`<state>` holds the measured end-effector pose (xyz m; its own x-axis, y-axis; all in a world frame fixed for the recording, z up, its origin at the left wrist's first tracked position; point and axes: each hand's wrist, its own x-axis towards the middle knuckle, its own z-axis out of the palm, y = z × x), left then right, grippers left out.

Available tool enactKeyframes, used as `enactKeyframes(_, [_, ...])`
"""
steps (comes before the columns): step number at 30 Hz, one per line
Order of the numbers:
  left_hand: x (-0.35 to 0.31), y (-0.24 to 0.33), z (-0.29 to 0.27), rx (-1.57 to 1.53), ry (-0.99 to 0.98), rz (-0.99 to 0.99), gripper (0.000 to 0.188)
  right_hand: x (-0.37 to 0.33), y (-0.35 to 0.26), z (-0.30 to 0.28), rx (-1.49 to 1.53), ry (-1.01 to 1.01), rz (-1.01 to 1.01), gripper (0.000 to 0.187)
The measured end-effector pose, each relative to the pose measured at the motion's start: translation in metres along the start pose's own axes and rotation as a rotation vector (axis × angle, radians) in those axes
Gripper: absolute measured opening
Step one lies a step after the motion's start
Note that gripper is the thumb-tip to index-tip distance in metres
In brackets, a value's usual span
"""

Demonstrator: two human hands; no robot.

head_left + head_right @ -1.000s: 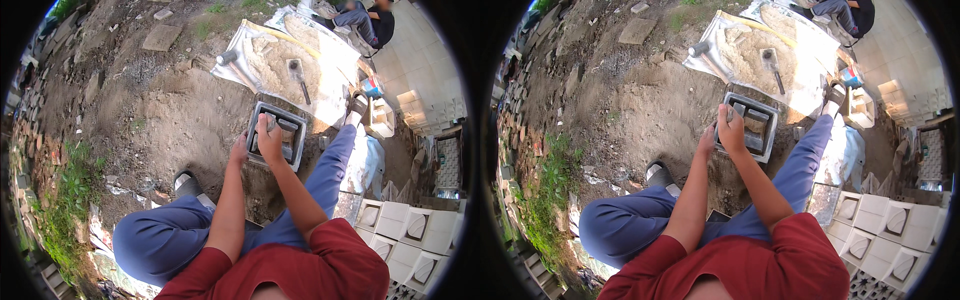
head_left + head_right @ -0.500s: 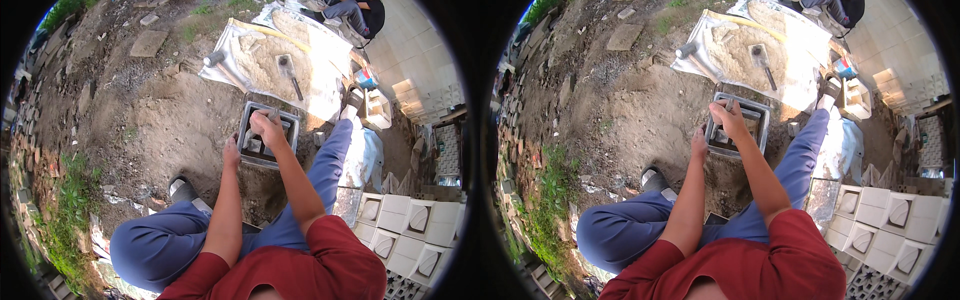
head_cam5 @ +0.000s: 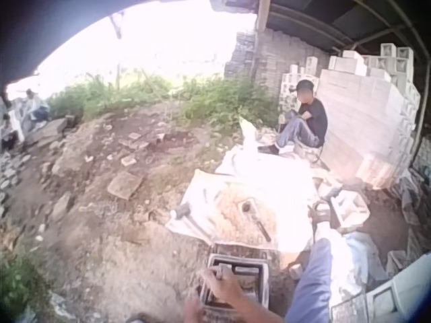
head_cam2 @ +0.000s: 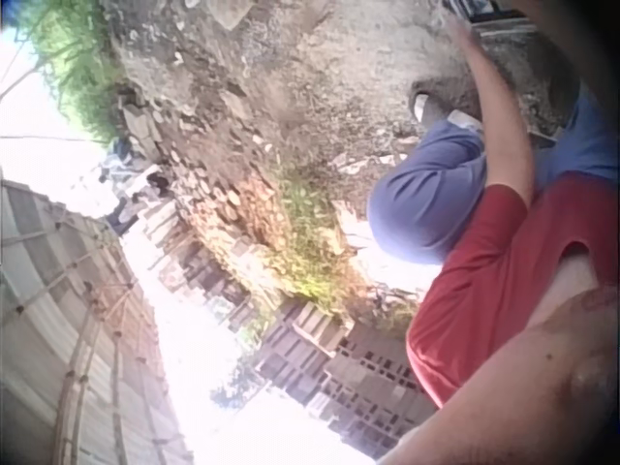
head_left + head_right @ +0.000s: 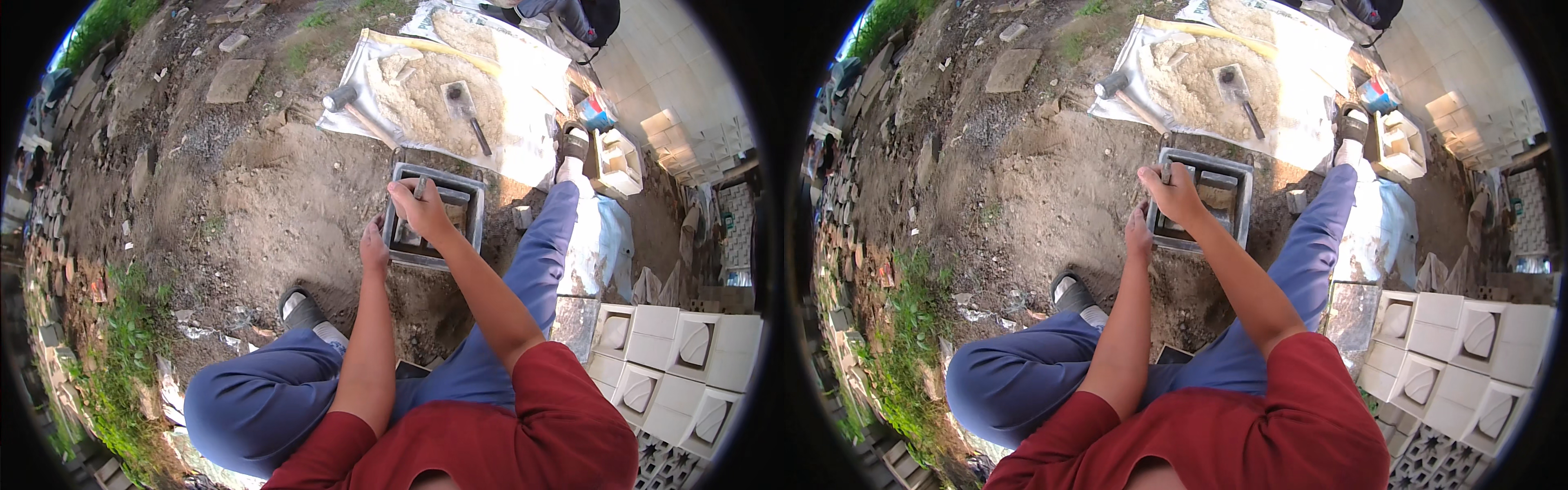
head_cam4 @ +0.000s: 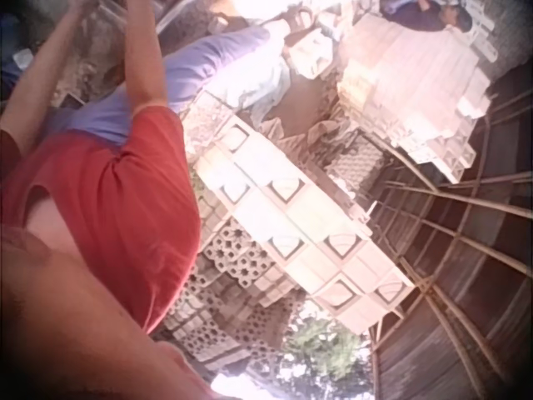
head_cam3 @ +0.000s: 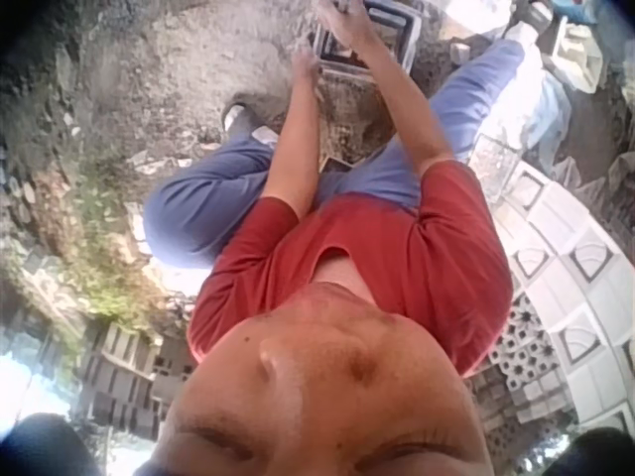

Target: The person uses a trowel to scoop sand into a square metal mold with four internal compartments, smoothing and packing the material by hand and with a tool.

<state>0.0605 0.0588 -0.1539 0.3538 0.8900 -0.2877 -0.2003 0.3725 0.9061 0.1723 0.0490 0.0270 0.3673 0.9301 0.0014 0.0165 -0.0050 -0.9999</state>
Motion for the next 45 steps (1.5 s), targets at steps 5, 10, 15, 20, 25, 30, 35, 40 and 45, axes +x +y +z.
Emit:
enactKeyframes(5, [0.004,0.002,-0.001,0.043,0.029,0.021,0.049,0.003,0.018,0.006,-0.051,0.045,-0.094,0.046])
enactKeyframes(10, [0.003,0.005,-0.004,0.121,0.037,0.017,0.048,0.013,-0.012,-0.002,0.041,0.004,0.064,0.046])
enactKeyframes(15, [0.005,0.001,0.001,0.042,-0.021,0.033,0.049,0.018,0.017,-0.003,-0.207,0.075,0.033,0.047])
enactKeyframes(20, [0.0,0.003,0.007,0.006,-0.011,0.003,0.05,0.008,0.013,-0.007,-0.092,0.055,0.032,0.047])
enactKeyframes(25, [0.005,0.002,-0.008,0.05,0.03,0.006,0.05,0.014,-0.01,0.008,0.182,0.065,0.064,0.043])
enactKeyframes(30, [-0.001,0.005,0.009,0.045,0.0,-0.002,0.05,0.003,0.014,-0.009,0.102,0.013,0.079,0.045])
enactKeyframes(35, [-0.003,0.001,0.001,-0.003,0.037,0.012,0.049,-0.001,0.0,-0.001,0.157,0.065,0.042,0.043])
enactKeyframes(40, [0.005,-0.002,-0.001,-0.036,0.01,-0.024,0.049,0.01,0.005,0.004,-0.053,0.009,-0.014,0.044])
enactKeyframes(45, [0.003,-0.009,0.002,0.006,0.038,0.019,0.05,0.015,0.031,-0.005,-0.09,0.162,-0.035,0.044])
